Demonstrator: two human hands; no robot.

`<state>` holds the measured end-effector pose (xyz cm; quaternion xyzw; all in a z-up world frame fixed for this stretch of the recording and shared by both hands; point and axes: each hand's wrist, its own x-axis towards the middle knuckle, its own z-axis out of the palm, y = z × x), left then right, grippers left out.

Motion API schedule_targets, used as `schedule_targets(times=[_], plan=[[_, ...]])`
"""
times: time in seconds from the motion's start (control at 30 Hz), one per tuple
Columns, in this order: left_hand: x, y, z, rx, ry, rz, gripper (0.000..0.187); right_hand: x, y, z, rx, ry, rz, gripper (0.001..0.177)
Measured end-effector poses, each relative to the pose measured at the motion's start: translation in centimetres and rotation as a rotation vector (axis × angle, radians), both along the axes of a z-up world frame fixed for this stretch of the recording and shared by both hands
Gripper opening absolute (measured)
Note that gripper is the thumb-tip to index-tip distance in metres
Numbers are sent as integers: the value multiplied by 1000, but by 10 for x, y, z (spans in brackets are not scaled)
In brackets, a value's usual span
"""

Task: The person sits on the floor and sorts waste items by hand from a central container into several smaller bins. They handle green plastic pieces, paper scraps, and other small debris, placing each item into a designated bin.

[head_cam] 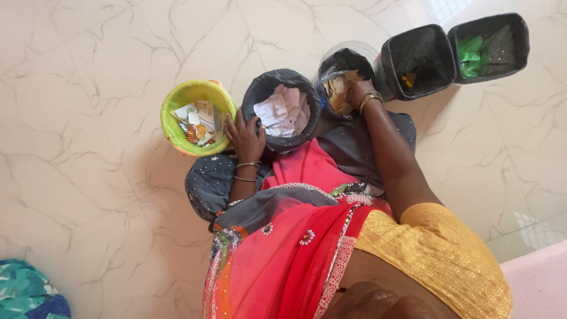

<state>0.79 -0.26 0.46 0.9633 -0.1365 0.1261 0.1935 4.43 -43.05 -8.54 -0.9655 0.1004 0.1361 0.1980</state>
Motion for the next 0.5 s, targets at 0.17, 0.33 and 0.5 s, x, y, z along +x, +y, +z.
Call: schedule_targets(times=[0.17,0.33,0.5], plan=[[0,0,-2,3,5,9,35,-3,-2,2,83,-55,-50,18],[1,1,-4,-4,-1,2,35,-15,10,40,252,-389,-142,24],[1,1,-3,-5,-2,-2,35,-38,16,90,189,-712,-113,27]])
